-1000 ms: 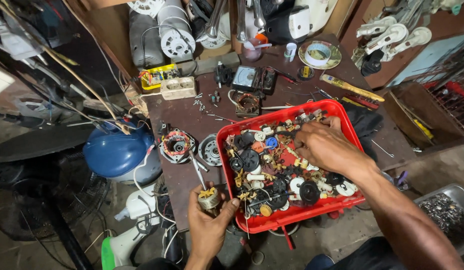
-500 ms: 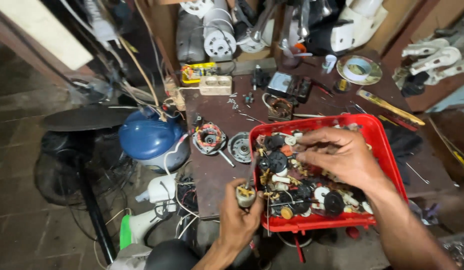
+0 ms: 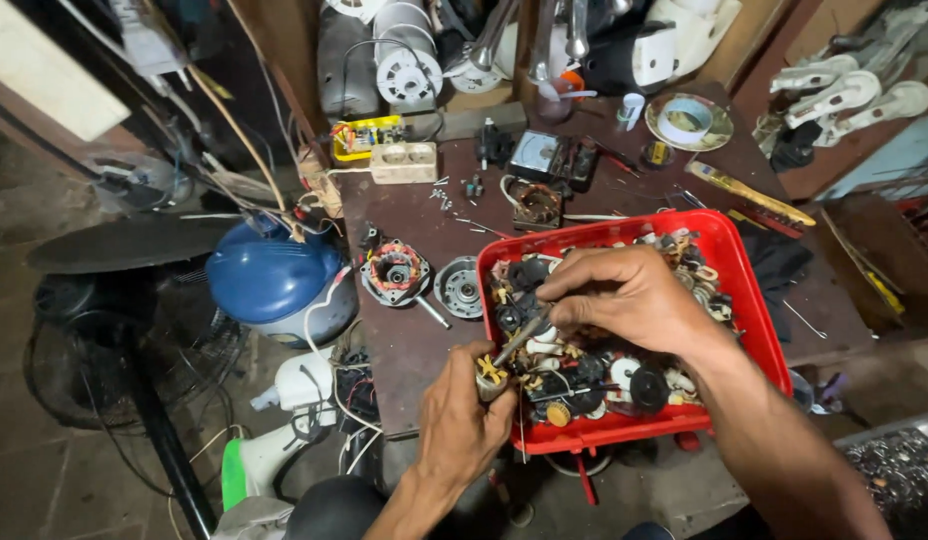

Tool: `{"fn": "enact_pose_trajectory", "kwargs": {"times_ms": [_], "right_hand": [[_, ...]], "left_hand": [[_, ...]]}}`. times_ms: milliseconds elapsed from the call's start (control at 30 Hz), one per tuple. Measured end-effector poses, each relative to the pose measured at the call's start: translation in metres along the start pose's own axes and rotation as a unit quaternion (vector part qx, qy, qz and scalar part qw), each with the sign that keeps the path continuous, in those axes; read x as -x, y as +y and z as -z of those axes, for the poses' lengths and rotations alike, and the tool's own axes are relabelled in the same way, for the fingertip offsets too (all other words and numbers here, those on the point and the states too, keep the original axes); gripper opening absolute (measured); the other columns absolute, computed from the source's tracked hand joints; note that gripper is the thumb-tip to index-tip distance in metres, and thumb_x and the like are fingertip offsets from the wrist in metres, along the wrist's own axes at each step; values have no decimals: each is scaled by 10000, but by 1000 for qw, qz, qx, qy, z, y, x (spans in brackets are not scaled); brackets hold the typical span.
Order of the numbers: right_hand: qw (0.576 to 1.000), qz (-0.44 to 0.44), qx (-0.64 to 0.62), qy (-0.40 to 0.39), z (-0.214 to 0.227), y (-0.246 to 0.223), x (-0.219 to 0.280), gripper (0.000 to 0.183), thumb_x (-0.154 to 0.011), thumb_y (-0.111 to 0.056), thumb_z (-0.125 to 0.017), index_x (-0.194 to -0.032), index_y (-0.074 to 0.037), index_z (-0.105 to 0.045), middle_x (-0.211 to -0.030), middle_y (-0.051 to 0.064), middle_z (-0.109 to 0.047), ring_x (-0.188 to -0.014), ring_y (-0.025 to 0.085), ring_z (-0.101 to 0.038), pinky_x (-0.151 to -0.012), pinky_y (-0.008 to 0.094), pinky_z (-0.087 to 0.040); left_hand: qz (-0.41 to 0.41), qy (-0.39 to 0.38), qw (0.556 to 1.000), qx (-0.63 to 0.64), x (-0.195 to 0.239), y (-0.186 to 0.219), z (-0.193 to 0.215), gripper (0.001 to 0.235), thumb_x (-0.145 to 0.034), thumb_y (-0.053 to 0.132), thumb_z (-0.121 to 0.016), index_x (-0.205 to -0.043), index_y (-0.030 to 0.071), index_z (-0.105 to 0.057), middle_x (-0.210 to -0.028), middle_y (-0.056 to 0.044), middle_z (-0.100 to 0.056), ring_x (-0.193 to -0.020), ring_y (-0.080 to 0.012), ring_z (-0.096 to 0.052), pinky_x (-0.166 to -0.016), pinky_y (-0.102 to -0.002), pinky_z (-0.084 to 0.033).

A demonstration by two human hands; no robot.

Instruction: The person selects small parts from a red tray, attaches a spring to a motor rotor, applies lubricant with a brush, and inserts the rotor into a stator housing. The person then fits a metal end cap onto the stator to complete the assembly.

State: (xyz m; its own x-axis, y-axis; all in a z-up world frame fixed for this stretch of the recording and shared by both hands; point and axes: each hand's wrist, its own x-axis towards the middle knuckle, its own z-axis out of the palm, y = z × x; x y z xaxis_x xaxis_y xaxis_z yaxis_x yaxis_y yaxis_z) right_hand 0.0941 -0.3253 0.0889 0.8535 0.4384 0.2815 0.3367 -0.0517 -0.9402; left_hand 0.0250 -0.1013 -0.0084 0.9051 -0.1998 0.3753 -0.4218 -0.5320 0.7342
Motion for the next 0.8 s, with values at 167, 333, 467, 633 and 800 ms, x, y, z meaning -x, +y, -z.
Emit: {"fn": "enact_pose_trajectory", "kwargs": {"times_ms": [167, 333, 467, 633, 800], "right_hand": [[1000, -22, -8, -13, 12, 4, -2, 200, -763, -22, -782, -962, -5, -760, -953, 155, -761, -803, 221, -767, -711, 297, -693], [999, -11, -37, -35, 17, 10, -4, 177, -769, -26, -788, -942, -14, -749, -978, 142, -723, -865, 197, -735, -741, 282, -675], [992, -75, -93, -27, 16, 9, -2, 363, -753, 55, -771, -1109, 22, -709, -979, 172, -731, -810, 227, -753, -730, 335, -700], [988, -122, -89, -24, 9, 3, -5, 563, -710, 166, -766, -1241, 13, -662, -975, 180, -732, -812, 218, -759, -748, 320, -693], [988, -126, -85, -33, 11, 4, -5, 610, -704, 130, -787, -1277, -28, -651, -993, 188, -779, -820, 232, -783, -750, 317, -682]], "left_hand": [[-21, -9, 999, -24, -5, 0, 0, 357, -837, 146, -599, -1157, 41, -484, -771, -76, -571, -552, -220, -549, -431, -405, -462], [-8, -20, 1000, -19, -8, 2, 4, 384, -807, 157, -601, -1157, 45, -489, -798, -97, -602, -600, -269, -588, -479, -441, -474], [1, -28, 1000, 0, -9, 4, 1, 336, -830, 184, -562, -1132, 53, -491, -701, -29, -562, -514, -201, -519, -426, -391, -441], [3, -22, 999, -35, -11, 11, 6, 369, -799, 173, -590, -1132, 51, -488, -734, -82, -570, -534, -261, -535, -459, -445, -430], [60, -76, 995, -8, -15, 21, 15, 426, -765, 230, -560, -1159, 80, -506, -578, -38, -541, -461, -252, -499, -480, -443, -419]]}}
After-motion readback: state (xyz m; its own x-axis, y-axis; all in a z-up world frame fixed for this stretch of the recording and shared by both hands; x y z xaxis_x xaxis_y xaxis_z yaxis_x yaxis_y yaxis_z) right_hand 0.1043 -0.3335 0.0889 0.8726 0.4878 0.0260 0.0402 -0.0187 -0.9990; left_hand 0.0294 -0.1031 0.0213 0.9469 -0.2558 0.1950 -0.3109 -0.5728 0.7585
